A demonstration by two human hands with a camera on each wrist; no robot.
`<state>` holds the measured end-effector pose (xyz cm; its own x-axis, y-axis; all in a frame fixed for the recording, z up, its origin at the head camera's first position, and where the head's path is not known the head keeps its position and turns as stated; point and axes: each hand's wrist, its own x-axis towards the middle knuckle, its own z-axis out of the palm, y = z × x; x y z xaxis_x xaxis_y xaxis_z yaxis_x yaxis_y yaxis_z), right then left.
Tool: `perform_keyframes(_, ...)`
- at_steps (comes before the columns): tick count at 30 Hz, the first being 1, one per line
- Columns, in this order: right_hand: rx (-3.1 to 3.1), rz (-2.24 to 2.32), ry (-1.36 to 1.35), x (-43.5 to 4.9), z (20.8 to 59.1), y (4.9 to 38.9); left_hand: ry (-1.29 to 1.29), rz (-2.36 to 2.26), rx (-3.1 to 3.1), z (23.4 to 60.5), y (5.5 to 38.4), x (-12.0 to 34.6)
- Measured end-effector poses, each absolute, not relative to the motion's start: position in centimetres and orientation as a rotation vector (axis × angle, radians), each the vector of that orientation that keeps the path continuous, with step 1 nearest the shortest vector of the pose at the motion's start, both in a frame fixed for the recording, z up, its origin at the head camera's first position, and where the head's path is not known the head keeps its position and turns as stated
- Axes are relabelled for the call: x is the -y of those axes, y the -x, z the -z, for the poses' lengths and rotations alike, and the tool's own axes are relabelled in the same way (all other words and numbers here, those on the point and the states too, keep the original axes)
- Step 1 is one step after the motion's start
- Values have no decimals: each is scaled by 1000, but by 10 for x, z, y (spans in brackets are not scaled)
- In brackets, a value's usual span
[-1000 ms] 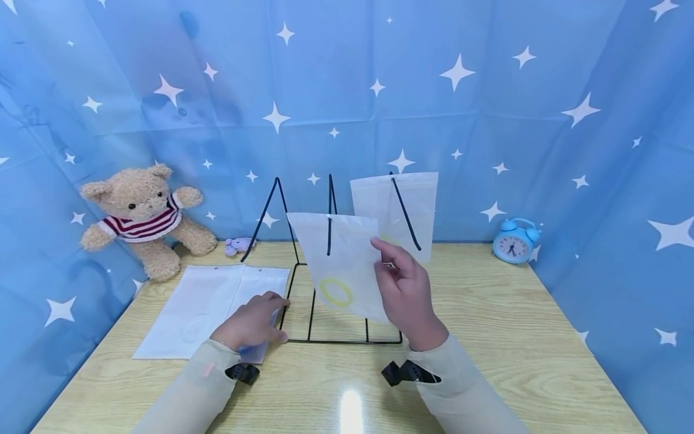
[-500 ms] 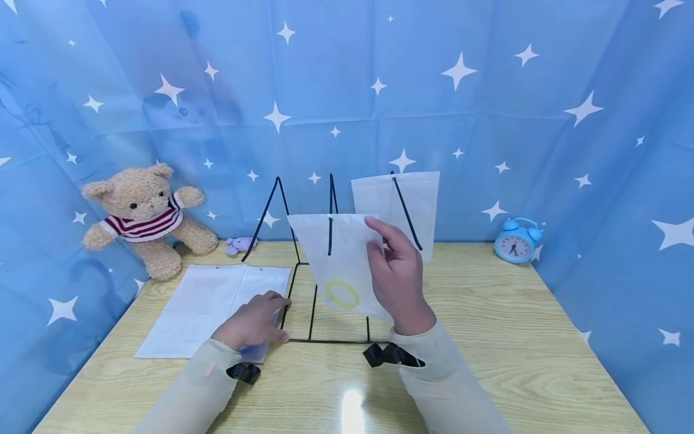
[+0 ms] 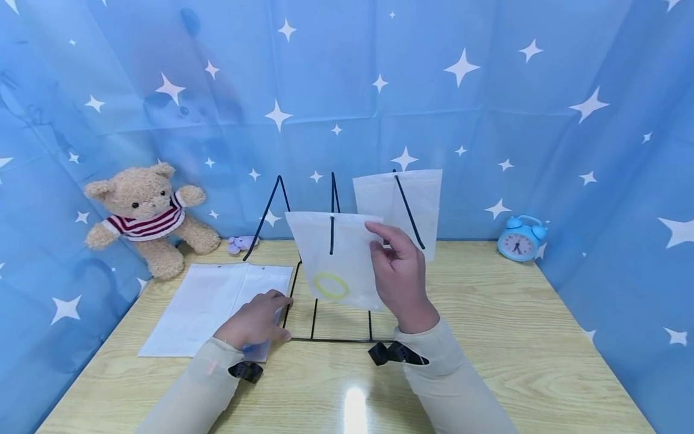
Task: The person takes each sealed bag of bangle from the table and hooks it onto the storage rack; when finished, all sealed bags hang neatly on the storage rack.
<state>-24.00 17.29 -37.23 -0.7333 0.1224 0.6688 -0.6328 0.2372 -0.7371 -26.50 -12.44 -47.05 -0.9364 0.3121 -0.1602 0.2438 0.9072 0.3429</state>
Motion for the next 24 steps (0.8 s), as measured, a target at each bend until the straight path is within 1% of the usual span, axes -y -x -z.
perform_keyframes(11,1970,-1537,-457,-174,373,239,-439,-478,-2859,469,264,124)
perform_keyframes(19,1988,-1620,-511,-172,375,239,-443,-479,-2853,471,265,125)
perform_keyframes(24,2015,-1579,-519,-172,379,241,-453,-475,-2854,470,265,125)
